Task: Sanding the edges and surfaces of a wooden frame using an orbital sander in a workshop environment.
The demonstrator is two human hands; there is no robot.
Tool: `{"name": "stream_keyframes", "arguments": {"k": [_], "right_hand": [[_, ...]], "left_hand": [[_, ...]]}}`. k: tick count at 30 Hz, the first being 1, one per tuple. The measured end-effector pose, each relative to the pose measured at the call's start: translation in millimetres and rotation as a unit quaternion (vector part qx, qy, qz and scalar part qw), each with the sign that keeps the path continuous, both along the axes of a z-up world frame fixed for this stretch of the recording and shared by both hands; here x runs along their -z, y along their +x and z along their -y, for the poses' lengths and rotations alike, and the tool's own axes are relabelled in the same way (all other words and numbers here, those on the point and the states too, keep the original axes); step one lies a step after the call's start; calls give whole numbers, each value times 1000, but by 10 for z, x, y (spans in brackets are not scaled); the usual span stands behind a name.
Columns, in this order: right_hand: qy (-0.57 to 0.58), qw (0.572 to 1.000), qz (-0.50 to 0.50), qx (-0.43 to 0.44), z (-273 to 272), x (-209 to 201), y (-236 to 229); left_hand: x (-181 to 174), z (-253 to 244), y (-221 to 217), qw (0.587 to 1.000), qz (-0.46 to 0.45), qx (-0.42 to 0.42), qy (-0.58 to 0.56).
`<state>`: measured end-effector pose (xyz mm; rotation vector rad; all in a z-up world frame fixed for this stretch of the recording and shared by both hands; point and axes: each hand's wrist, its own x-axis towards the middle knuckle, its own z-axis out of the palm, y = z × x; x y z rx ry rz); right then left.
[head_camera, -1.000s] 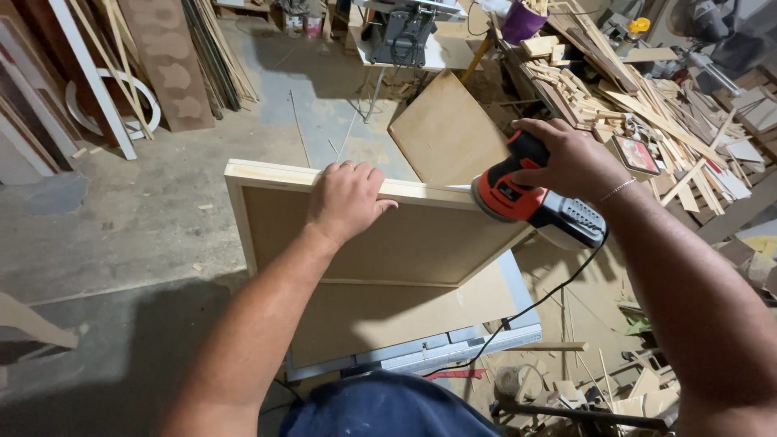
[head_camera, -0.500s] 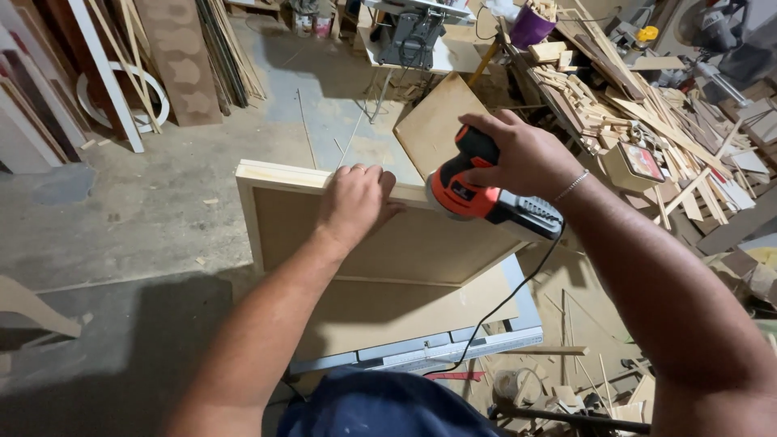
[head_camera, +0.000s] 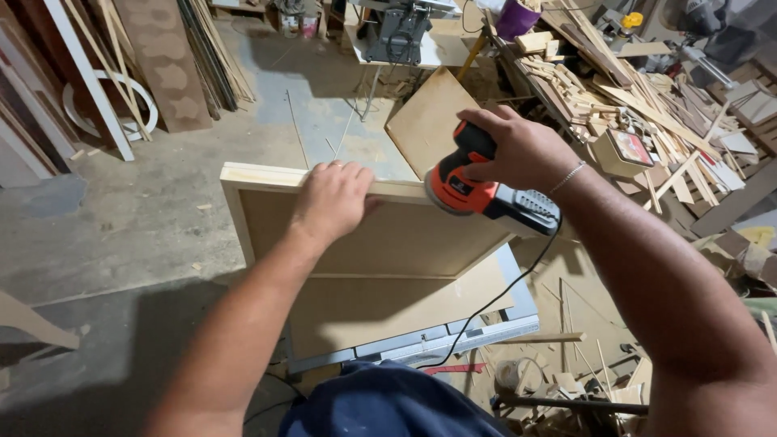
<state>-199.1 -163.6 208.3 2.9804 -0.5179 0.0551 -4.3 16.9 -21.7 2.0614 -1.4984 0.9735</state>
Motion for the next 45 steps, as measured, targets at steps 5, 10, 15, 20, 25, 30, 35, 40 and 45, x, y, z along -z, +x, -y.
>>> {"name": "stream_keyframes", "arguments": {"k": [5,10,15,20,25,30,35,40,45], "right_hand": [[-4,1000,3,29,292,17,-224],[-4,998,1,60,461,1,-390],[6,997,-2,83,601,21,-458],[5,996,-7,92,628,50,-472],[18,996,7,82,356,-4,-422],[25,998,6,59,188,-38,-309],[21,999,5,37,122,10,-173],[29,1000,4,8,-53,-21,-66],[37,999,1,-22,-206,-12,-2]], "left_hand": [[-95,-408,138,1000,5,3,-6],[-250,-908,398,999,-18,-25,29],[-482,-1361,591,989,-112,-43,88],[-413,-1459,695,971,-229,2,64],[-382,-1461,643,959,-279,9,46],[-353,-1396,577,964,-264,28,14],[-279,-1303,433,967,-251,38,-11],[-268,-1213,250,959,-280,49,-4],[-250,-1101,78,956,-288,43,20]]}}
